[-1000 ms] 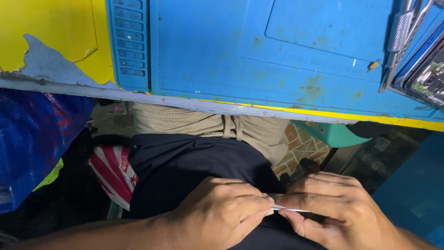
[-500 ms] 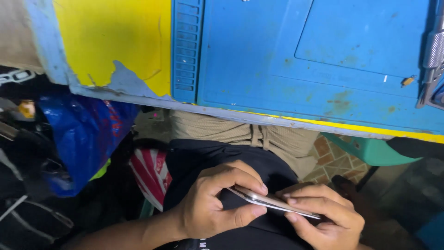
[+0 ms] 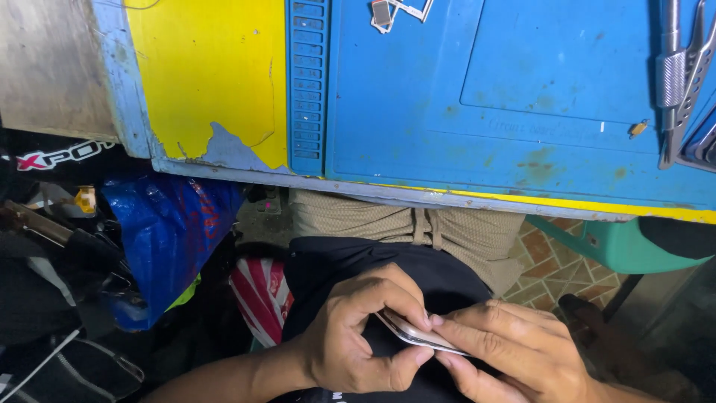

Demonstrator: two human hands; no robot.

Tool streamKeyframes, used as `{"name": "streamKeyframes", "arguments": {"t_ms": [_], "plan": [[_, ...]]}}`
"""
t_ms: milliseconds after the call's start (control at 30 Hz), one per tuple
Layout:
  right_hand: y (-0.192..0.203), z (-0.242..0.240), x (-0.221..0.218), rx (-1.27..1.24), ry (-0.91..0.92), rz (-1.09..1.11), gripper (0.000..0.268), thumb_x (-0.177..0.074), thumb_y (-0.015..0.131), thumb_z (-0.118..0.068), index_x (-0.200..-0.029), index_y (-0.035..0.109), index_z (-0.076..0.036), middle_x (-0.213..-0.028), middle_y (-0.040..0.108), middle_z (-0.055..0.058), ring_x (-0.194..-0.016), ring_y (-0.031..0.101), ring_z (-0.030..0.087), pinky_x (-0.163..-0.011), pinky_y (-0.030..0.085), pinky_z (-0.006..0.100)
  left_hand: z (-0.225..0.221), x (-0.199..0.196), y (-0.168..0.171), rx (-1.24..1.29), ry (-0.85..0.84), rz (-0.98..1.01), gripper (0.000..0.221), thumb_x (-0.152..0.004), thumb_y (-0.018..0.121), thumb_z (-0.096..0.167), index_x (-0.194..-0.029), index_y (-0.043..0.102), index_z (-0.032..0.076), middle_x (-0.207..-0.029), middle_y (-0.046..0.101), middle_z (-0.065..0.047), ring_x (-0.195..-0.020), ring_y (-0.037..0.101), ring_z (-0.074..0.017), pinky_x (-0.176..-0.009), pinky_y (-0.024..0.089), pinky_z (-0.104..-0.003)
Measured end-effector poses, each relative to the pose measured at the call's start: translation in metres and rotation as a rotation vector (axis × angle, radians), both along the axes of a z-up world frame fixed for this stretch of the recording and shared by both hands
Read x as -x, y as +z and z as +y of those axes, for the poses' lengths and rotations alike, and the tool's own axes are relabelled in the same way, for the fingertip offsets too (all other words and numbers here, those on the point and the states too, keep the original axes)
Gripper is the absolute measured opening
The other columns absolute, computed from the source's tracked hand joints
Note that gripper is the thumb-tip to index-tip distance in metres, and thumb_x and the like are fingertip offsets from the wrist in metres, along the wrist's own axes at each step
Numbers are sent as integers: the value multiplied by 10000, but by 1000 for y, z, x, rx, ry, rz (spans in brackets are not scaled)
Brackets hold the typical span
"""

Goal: Disassembling the internal frame and components of a mobile phone using a screwdriver and prying tools.

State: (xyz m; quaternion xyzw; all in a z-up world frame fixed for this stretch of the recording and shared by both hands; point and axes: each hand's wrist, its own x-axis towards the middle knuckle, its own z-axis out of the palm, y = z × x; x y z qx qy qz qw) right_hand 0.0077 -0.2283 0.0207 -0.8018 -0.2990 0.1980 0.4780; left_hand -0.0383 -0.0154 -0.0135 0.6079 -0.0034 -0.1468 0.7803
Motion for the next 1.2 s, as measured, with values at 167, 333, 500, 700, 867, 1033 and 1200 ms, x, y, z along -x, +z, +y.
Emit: {"name": "streamKeyframes", "arguments": {"t_ms": [167, 333, 500, 700, 867, 1033, 1200], "plan": [[0, 5, 2, -27, -14, -37, 222, -879, 722, -175, -1014, 731, 2, -925, 775, 118, -676, 760, 192, -616, 642, 243, -1, -1, 2, -56, 5, -49, 178, -857, 730, 151, -994, 635, 89, -911, 647, -90, -788, 651, -207, -744, 559, -307], [4, 9, 1, -15, -72, -38, 196, -855, 740, -161, -982, 748, -12, -898, 787, 110, -653, 764, 177, -605, 637, 240, -3, -2, 2, -43, 15, -68, 158, -867, 730, 142, -985, 644, 81, -891, 648, -88, -770, 649, -204, -721, 560, -301], [3, 8, 2, -26, -44, -92, 200, -866, 738, -149, -1013, 746, -14, -885, 768, 94, -654, 749, 167, -597, 622, 230, -4, -2, 3, -55, 33, -105, 142, -858, 720, 109, -972, 644, 72, -877, 659, -97, -752, 654, -214, -730, 570, -306], [3, 9, 4, -28, -65, -79, 176, -869, 703, -144, -968, 751, -6, -890, 781, 108, -629, 753, 178, -570, 616, 230, -3, -2, 5, -56, 39, -82, 139, -876, 736, 145, -964, 652, 78, -877, 670, -89, -756, 660, -197, -722, 563, -294], [12, -7, 0, -16, -163, 65, 204, -840, 731, -114, -1011, 754, -4, -907, 797, 115, -679, 790, 173, -631, 633, 224, 4, -23, 25, -55, 21, 3, 199, -897, 758, 190, -1045, 693, 74, -970, 690, -79, -849, 691, -178, -793, 566, -278], [30, -29, -13, -12, -440, -61, 209, -809, 716, -71, -979, 729, 49, -933, 765, 183, -789, 763, 259, -774, 621, 301, 14, -63, 72, 148, -19, 29, 248, -993, 638, 197, -1187, 688, 50, -1122, 706, -90, -1034, 685, -188, -955, 539, -292], [49, -29, -63, -138, -643, -338, 240, -942, 612, -142, -1052, 725, 40, -999, 740, 204, -897, 712, 296, -871, 564, 390, -19, -117, 123, -49, 85, -332, 380, -924, 701, 111, -1278, 587, 35, -1219, 631, -132, -1163, 663, -228, -1098, 529, -316]]}}
